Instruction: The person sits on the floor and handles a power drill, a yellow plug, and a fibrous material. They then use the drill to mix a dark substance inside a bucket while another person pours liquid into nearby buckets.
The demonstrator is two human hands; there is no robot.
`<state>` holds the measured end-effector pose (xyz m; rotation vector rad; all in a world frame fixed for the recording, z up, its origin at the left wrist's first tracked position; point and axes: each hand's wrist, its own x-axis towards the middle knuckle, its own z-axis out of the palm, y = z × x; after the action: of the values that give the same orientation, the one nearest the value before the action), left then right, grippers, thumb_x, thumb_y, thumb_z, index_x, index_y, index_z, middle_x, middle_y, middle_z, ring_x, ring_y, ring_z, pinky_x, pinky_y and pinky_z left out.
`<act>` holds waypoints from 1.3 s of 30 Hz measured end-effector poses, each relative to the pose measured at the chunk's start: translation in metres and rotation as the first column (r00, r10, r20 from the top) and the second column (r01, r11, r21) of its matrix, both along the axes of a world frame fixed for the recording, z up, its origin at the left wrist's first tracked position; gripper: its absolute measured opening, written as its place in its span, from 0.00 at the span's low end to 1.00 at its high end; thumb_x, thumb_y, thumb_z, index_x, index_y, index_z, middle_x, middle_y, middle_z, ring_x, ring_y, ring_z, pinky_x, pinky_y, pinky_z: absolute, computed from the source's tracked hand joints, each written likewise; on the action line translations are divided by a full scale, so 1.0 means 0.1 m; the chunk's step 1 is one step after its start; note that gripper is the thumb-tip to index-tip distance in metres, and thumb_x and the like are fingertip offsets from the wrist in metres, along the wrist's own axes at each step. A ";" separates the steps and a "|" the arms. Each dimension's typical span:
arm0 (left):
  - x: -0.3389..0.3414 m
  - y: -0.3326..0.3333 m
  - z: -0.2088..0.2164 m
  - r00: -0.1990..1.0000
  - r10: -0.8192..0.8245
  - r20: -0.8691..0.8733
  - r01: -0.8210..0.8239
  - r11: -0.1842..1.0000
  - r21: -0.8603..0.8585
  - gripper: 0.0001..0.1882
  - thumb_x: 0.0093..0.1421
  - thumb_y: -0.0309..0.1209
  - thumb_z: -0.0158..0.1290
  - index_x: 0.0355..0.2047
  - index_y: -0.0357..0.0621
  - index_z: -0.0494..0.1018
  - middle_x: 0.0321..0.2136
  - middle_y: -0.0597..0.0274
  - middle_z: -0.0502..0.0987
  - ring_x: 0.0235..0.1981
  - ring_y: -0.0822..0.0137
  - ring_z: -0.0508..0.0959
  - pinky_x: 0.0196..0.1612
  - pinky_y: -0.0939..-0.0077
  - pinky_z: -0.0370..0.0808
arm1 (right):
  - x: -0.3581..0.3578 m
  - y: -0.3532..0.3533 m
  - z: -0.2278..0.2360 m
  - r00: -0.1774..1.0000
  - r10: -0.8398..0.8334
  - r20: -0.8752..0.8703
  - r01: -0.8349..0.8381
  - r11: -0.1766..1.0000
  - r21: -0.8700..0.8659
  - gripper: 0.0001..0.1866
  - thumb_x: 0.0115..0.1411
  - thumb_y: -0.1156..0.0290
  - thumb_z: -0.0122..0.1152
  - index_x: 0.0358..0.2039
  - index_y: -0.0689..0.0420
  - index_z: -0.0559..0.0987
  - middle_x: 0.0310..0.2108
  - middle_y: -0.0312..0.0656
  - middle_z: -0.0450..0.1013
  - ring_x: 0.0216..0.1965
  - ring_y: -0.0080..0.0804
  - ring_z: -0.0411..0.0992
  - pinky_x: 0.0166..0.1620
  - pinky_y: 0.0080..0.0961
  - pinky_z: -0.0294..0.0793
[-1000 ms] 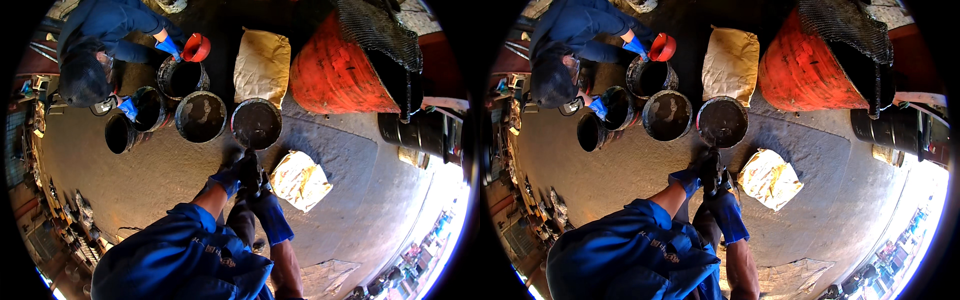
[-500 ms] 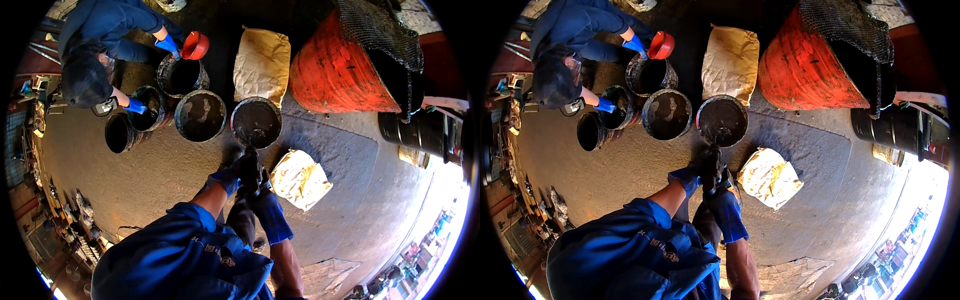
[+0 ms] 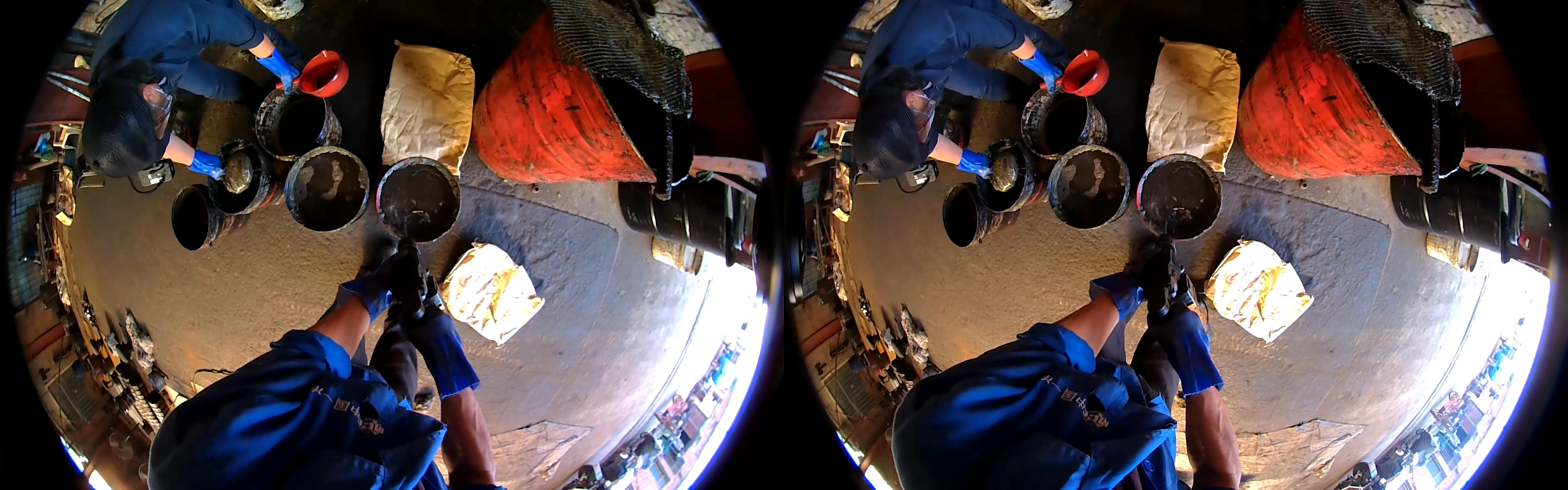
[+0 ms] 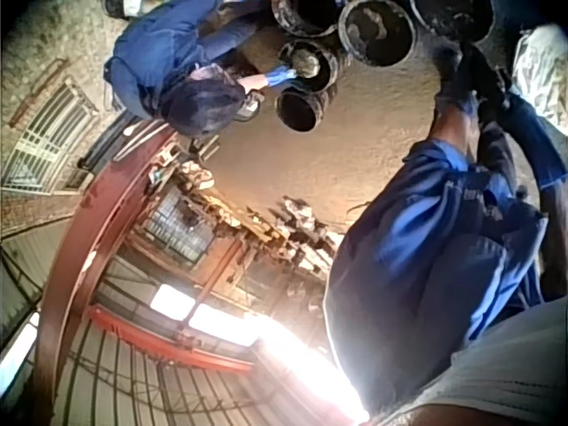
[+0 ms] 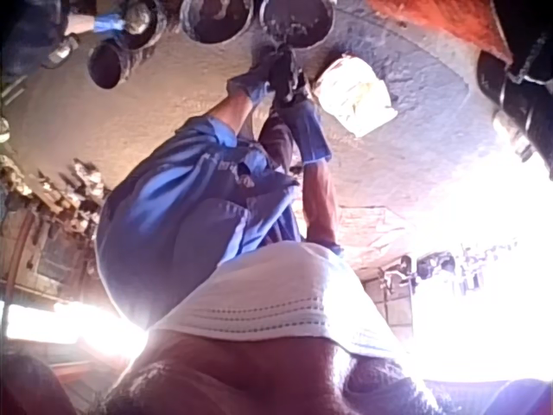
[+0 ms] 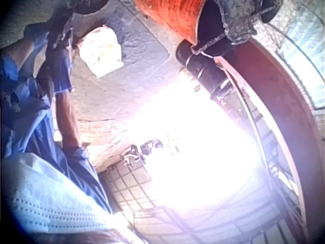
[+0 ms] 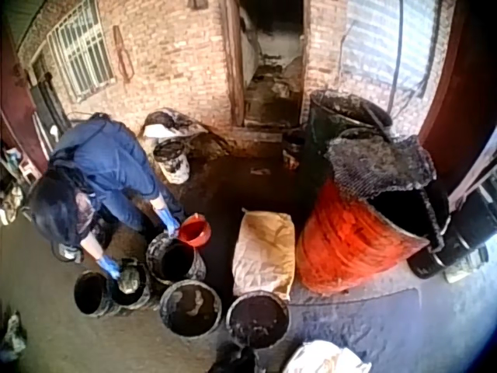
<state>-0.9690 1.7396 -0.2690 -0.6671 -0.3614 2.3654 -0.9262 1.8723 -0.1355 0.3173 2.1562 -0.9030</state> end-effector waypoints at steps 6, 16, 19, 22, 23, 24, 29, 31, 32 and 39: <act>-0.02 0.01 -0.03 0.999 -0.012 -0.037 0.011 1.000 -0.020 0.09 0.66 0.43 0.48 0.27 0.65 0.66 0.15 0.77 0.59 0.14 0.78 0.61 0.18 0.77 0.62 | -0.10 0.01 0.09 0.998 0.026 0.049 -0.028 0.999 0.036 0.22 0.56 0.52 0.62 0.44 0.56 0.79 0.37 0.56 0.79 0.40 0.55 0.78 0.40 0.44 0.77; 0.01 0.03 -0.06 0.971 -0.208 0.119 0.240 0.820 -0.520 0.09 0.67 0.44 0.46 0.28 0.67 0.64 0.15 0.77 0.58 0.13 0.76 0.61 0.17 0.74 0.60 | -0.19 0.03 0.48 0.994 -0.060 0.090 0.061 0.998 -0.007 0.22 0.57 0.50 0.61 0.42 0.56 0.81 0.36 0.57 0.79 0.41 0.56 0.78 0.41 0.44 0.77; 0.07 0.02 -0.32 0.988 0.028 -0.154 -0.031 0.999 -0.019 0.08 0.67 0.44 0.46 0.29 0.67 0.64 0.15 0.77 0.59 0.14 0.76 0.61 0.18 0.74 0.61 | -0.14 0.03 0.43 0.996 -0.031 0.081 0.031 1.000 -0.002 0.22 0.57 0.50 0.61 0.42 0.56 0.81 0.36 0.57 0.79 0.41 0.56 0.78 0.41 0.44 0.78; 0.06 0.06 -0.35 0.966 0.101 -0.238 -0.057 0.981 0.183 0.09 0.67 0.44 0.46 0.28 0.67 0.64 0.16 0.77 0.58 0.14 0.76 0.61 0.18 0.74 0.61 | -0.09 0.08 0.30 0.997 -0.020 0.080 0.019 1.000 0.015 0.23 0.57 0.50 0.60 0.42 0.55 0.81 0.36 0.57 0.79 0.41 0.56 0.78 0.41 0.44 0.78; 0.02 0.09 -0.13 0.996 -0.045 -0.082 0.037 0.995 -0.096 0.11 0.67 0.44 0.46 0.27 0.66 0.63 0.15 0.77 0.57 0.13 0.76 0.60 0.17 0.74 0.60 | -0.06 0.13 0.24 0.996 -0.029 0.079 0.027 0.999 0.025 0.23 0.57 0.50 0.60 0.43 0.55 0.81 0.36 0.57 0.79 0.41 0.56 0.78 0.41 0.44 0.78; 0.00 0.08 -0.05 0.996 -0.084 0.008 0.084 0.969 -0.233 0.11 0.67 0.43 0.46 0.26 0.66 0.62 0.14 0.77 0.57 0.13 0.76 0.59 0.17 0.74 0.60 | -0.04 0.12 0.21 0.997 -0.016 0.074 0.014 1.000 0.025 0.23 0.57 0.50 0.60 0.43 0.55 0.81 0.36 0.57 0.79 0.41 0.56 0.78 0.41 0.44 0.78; -0.05 0.09 -0.03 0.986 0.064 -0.153 -0.050 0.995 0.091 0.14 0.67 0.43 0.46 0.24 0.64 0.60 0.12 0.75 0.56 0.10 0.75 0.58 0.14 0.75 0.57 | 0.02 0.07 -0.07 0.999 0.013 0.030 -0.013 1.000 0.009 0.23 0.57 0.50 0.60 0.43 0.55 0.81 0.36 0.57 0.79 0.41 0.56 0.78 0.41 0.44 0.78; -0.05 0.09 0.01 0.984 0.008 -0.176 -0.017 0.999 -0.049 0.14 0.67 0.43 0.46 0.24 0.63 0.60 0.12 0.75 0.56 0.10 0.75 0.58 0.13 0.75 0.57 | 0.07 0.08 -0.15 1.000 0.005 -0.007 -0.005 1.000 -0.004 0.23 0.57 0.49 0.60 0.43 0.55 0.81 0.36 0.57 0.79 0.41 0.56 0.78 0.41 0.44 0.78; -0.07 0.10 0.02 0.988 0.067 -0.136 -0.056 0.995 0.087 0.14 0.67 0.43 0.46 0.24 0.63 0.60 0.12 0.74 0.57 0.10 0.74 0.58 0.13 0.75 0.57 | 0.09 0.09 -0.19 0.999 0.000 -0.041 -0.001 1.000 -0.015 0.23 0.57 0.49 0.61 0.43 0.55 0.81 0.36 0.57 0.79 0.41 0.55 0.78 0.41 0.44 0.78; -0.04 0.05 -0.06 0.998 -0.050 -0.027 0.041 0.960 -0.278 0.15 0.68 0.41 0.45 0.22 0.63 0.60 0.10 0.73 0.55 0.08 0.75 0.56 0.12 0.74 0.54 | 0.01 0.01 -0.08 0.998 -0.016 -0.055 0.015 1.000 -0.009 0.25 0.56 0.48 0.61 0.42 0.56 0.81 0.35 0.58 0.79 0.41 0.55 0.78 0.41 0.44 0.77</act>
<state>-0.9734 1.7442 -0.2746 -0.7535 0.0036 2.4022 -0.9249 1.8730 -0.1435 0.3084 2.2023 -0.9402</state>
